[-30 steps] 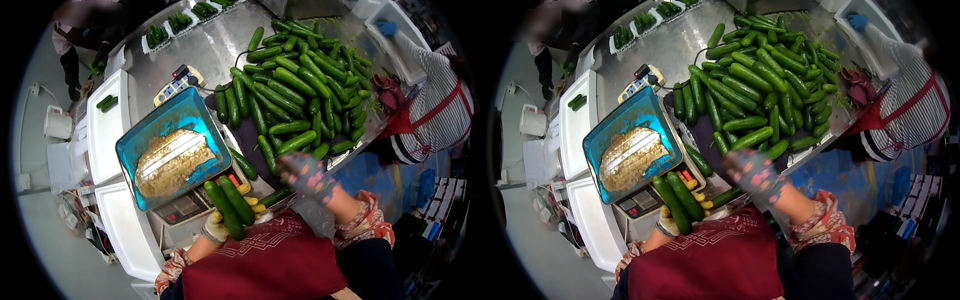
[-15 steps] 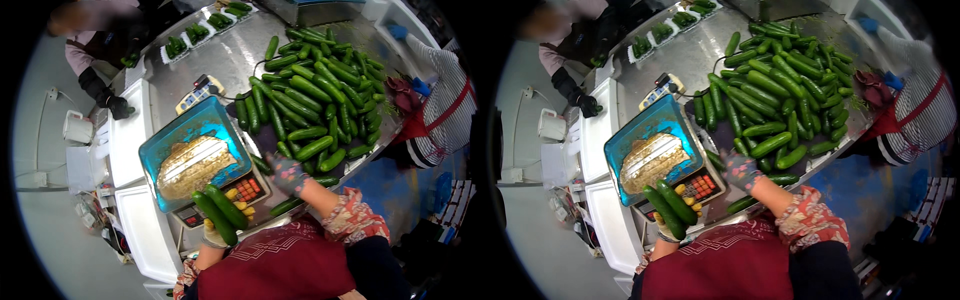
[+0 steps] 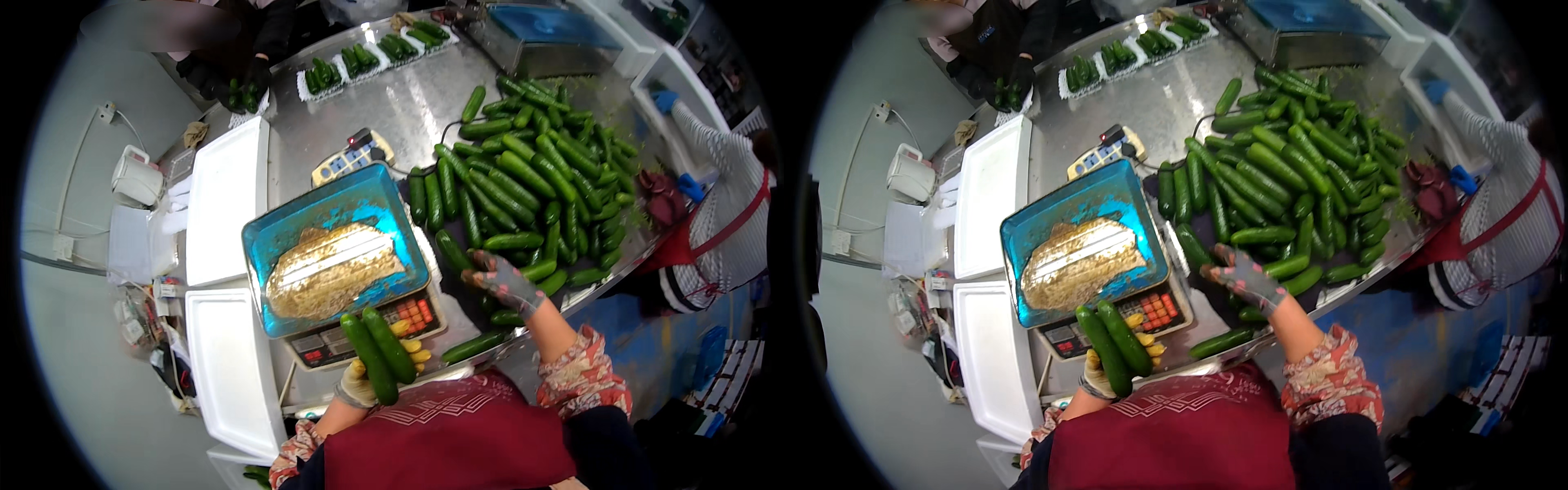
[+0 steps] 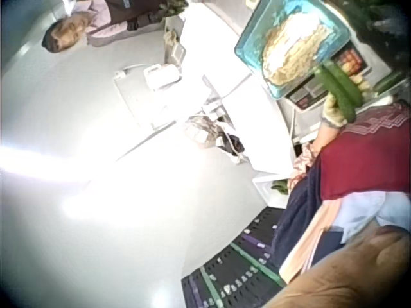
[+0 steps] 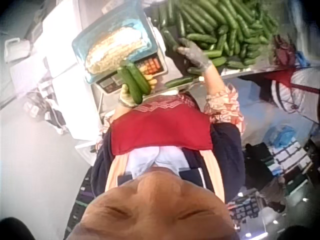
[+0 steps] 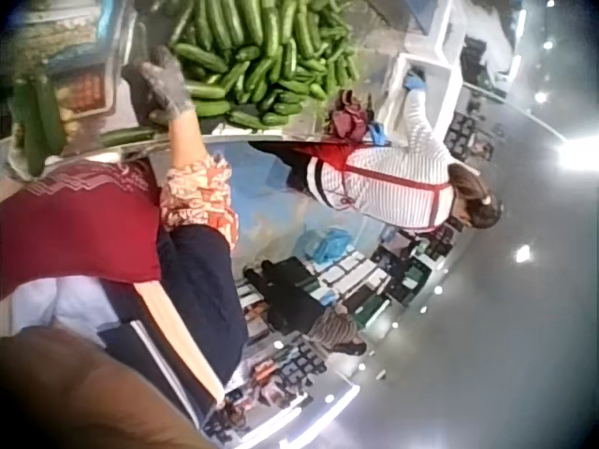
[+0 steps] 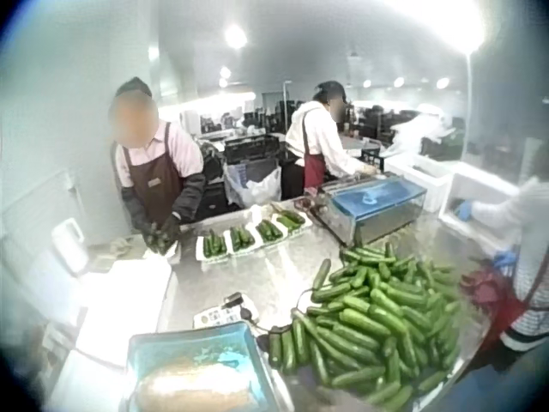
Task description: The person repeatedly picks cucumbers from a pile, places them on a digital scale, and then transfers them into white trays. The process is repeated continuously throughout the clip.
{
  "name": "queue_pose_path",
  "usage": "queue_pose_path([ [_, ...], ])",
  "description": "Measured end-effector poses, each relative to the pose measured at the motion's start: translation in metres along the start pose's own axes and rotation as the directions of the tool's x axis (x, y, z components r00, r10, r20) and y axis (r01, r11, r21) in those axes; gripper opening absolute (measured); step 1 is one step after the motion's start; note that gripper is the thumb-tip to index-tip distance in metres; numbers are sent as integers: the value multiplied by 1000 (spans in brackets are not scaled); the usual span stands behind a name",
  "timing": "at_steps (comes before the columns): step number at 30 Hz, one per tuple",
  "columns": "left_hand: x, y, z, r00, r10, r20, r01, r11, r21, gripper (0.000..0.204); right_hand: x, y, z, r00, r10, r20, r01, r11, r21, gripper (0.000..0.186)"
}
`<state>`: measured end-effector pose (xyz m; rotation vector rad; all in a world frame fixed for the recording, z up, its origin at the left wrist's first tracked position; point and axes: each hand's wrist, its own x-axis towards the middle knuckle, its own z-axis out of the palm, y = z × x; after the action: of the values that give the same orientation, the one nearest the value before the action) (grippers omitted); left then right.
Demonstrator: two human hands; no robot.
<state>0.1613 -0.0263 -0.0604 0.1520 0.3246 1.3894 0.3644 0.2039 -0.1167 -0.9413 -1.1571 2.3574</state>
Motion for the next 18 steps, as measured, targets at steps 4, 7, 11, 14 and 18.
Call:
queue_pose_path([
  [4, 13, 1, 2, 1000, -21, -3, 21, 1000, -3, 98, -25, -6, 1, 979, -180, 99, 171, 981, 90, 70],
  [7, 9, 2, 1, 999, 3, -41, -4, 1000, -27, 99, -45, -45, 6, 999, -31, 17, 27, 984, 176, 62],
  [11, 3, 5, 1, 999, 27, -22, -28, 998, -53, 98, -60, -62, -29, 993, -119, -23, 121, 981, 153, 65],
  [14, 4, 4, 0, 999, 26, -28, -27, 998, -48, 99, -62, -62, -1, 972, -111, -206, -30, 814, -579, 70],
  [18, 7, 4, 5, 1000, -5, -1, 5, 1000, -28, 101, -50, -30, 54, 977, -99, -189, -195, -58, -979, 58],
])
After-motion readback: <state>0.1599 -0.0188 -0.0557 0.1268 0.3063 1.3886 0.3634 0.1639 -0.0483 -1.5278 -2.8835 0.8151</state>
